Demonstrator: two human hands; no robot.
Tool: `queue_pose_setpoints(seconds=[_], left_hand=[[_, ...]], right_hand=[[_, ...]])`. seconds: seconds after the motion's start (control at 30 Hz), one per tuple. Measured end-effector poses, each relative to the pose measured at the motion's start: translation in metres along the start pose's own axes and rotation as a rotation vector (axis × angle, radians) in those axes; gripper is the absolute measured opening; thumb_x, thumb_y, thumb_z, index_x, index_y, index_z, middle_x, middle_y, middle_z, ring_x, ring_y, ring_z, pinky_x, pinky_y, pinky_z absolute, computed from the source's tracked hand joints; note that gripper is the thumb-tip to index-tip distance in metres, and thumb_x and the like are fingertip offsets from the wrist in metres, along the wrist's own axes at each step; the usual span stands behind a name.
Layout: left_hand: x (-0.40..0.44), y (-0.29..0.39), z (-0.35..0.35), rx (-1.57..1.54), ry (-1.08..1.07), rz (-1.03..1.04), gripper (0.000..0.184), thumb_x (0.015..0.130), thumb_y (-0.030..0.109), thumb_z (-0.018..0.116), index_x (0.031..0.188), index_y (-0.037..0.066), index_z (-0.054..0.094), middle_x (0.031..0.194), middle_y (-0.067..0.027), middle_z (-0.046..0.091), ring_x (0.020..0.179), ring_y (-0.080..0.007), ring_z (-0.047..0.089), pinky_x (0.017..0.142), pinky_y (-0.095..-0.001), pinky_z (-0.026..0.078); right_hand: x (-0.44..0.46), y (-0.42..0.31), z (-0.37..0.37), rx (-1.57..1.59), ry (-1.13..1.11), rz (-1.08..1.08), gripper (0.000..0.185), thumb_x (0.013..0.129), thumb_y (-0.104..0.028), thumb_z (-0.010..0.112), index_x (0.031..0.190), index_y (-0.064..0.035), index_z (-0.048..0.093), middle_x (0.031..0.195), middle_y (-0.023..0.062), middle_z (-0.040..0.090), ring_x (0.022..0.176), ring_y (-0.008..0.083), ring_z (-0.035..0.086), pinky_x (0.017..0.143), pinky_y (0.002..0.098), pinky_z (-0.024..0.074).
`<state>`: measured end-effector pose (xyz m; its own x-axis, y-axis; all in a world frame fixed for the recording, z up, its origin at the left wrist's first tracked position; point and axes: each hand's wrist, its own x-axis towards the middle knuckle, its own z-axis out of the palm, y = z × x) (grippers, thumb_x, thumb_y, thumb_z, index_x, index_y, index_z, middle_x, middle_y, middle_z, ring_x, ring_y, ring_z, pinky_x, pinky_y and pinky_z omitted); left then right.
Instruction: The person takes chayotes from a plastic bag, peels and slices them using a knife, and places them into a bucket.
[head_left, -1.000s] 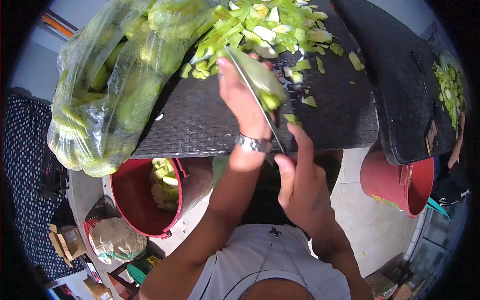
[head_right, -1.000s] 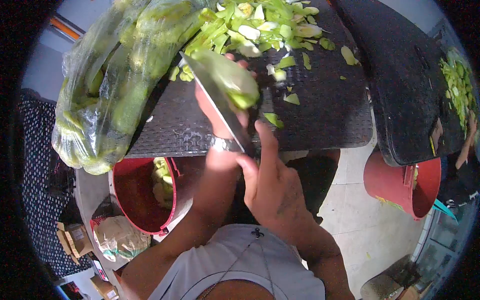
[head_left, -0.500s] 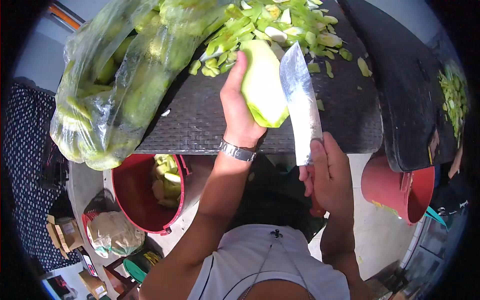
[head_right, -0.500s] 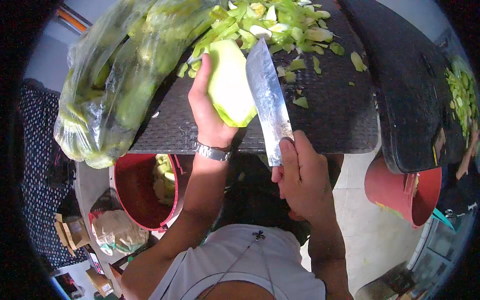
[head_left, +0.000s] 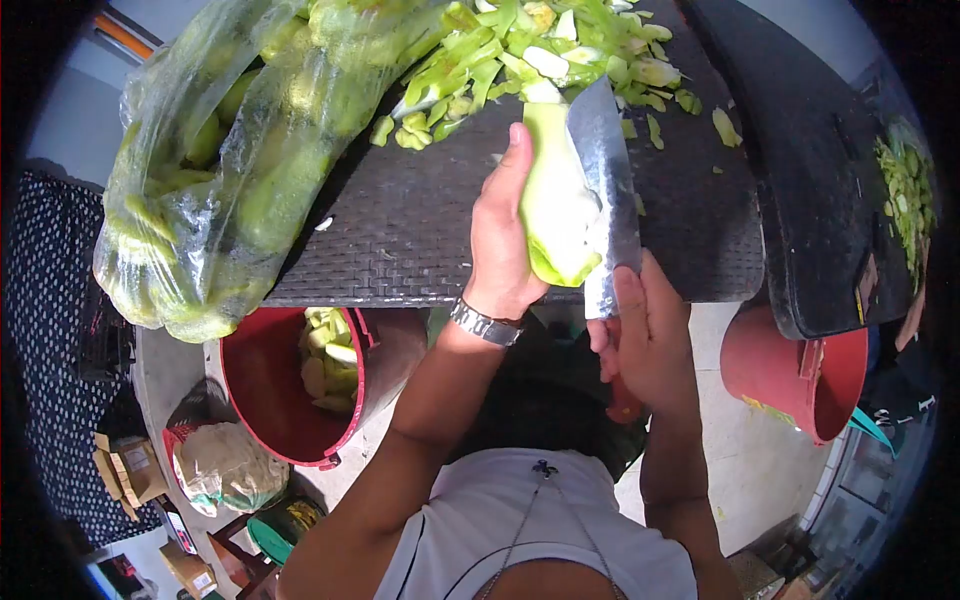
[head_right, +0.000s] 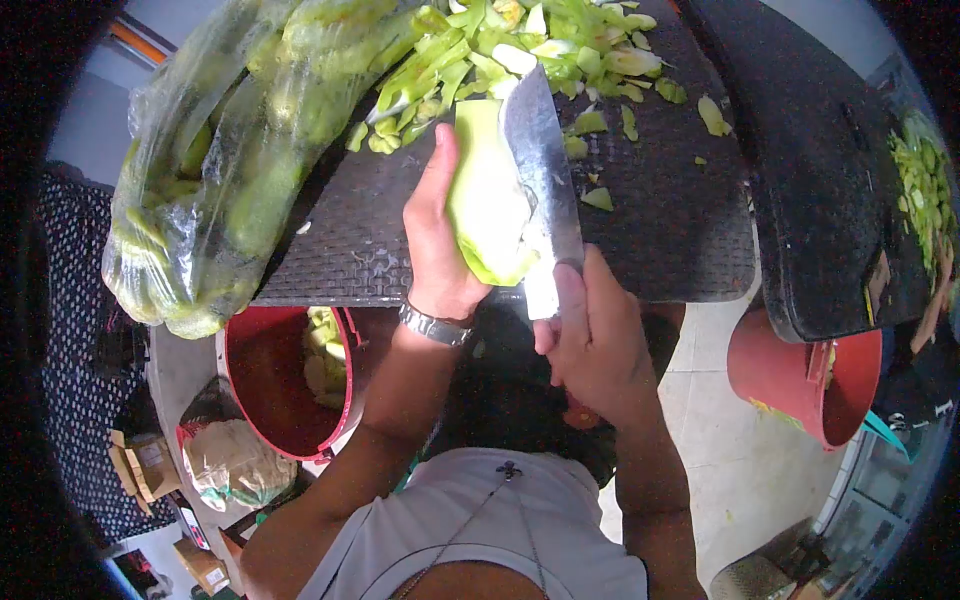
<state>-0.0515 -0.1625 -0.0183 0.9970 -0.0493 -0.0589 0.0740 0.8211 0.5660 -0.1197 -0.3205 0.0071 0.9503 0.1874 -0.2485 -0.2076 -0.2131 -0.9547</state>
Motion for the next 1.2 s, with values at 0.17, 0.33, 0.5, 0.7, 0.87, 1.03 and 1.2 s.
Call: queue_pose_setpoints(seconds=[0.17,0.33,0.5,0.7,0.87,1.03,1.2], left_hand=[[0.001,0.001,0.005,-0.017,0.033,-0.014,0.048,0.108,0.047,0.051,0.127,0.004,0.063,0.099,-0.0079,0.073,0.077,-0.0169,0.072,0.068,-0.0303,0.059],[0.01,0.002,0.006,-0.061,0.065,0.032,0.046,0.108,0.045,0.052,0.127,0.004,0.063,0.1,-0.0081,0.073,0.078,-0.0176,0.072,0.067,-0.0311,0.06],[0.001,-0.008,0.01,-0.066,0.027,-0.089,0.055,0.107,0.05,0.049,0.128,0.0,0.059,0.102,-0.0142,0.071,0.078,-0.0276,0.072,0.07,-0.0397,0.061],[0.021,0.001,-0.001,-0.095,-0.031,-0.056,0.065,0.107,0.056,0.041,0.13,-0.003,0.054,0.103,-0.0212,0.068,0.083,-0.0345,0.072,0.075,-0.0477,0.061],[0.016,-0.005,0.004,0.039,0.017,-0.065,0.064,0.106,0.06,0.042,0.122,-0.001,0.057,0.097,-0.0169,0.068,0.08,-0.0307,0.072,0.072,-0.0435,0.061],[0.031,-0.002,-0.003,0.231,0.088,0.012,0.06,0.107,0.055,0.044,0.12,-0.002,0.059,0.096,-0.0181,0.069,0.077,-0.0313,0.072,0.069,-0.0432,0.061],[0.045,0.018,-0.01,0.274,0.104,0.134,0.051,0.108,0.048,0.046,0.113,0.0,0.062,0.09,-0.013,0.07,0.074,-0.0259,0.072,0.066,-0.0392,0.06]], right_hand=[[0.0,-0.001,0.003,0.028,-0.013,-0.021,0.031,0.114,-0.026,0.036,0.117,-0.004,0.057,0.062,0.0021,0.054,0.043,0.0071,0.048,0.04,0.0238,0.0417],[-0.01,0.011,0.012,0.12,-0.018,0.022,0.031,0.114,-0.026,0.035,0.12,-0.0036,0.055,0.06,0.0022,0.052,0.041,0.0079,0.046,0.04,0.024,0.0418],[0.002,0.004,0.003,0.148,-0.078,0.025,0.029,0.113,-0.026,0.037,0.115,-0.0025,0.053,0.063,0.0046,0.057,0.046,0.0098,0.054,0.04,0.0264,0.0442],[-0.005,0.014,0.016,0.187,-0.115,0.031,0.034,0.114,-0.029,0.032,0.121,-0.0038,0.053,0.06,0.0031,0.052,0.04,0.0085,0.046,0.039,0.0246,0.044],[0.01,0.01,0.013,0.283,-0.153,0.111,0.036,0.112,-0.037,0.04,0.117,-0.0036,0.053,0.061,0.004,0.055,0.04,0.0083,0.047,0.039,0.0244,0.0451],[0.046,-0.007,0.014,0.19,-0.172,0.131,0.049,0.105,-0.05,0.054,0.086,-0.0042,0.058,0.057,0.0026,0.055,0.039,0.0101,0.05,0.037,0.027,0.0427],[0.067,-0.018,0.018,0.219,-0.246,0.179,0.049,0.103,-0.052,0.057,0.087,-0.005,0.059,0.053,0.002,0.051,0.034,0.0103,0.043,0.034,0.0286,0.0404]])
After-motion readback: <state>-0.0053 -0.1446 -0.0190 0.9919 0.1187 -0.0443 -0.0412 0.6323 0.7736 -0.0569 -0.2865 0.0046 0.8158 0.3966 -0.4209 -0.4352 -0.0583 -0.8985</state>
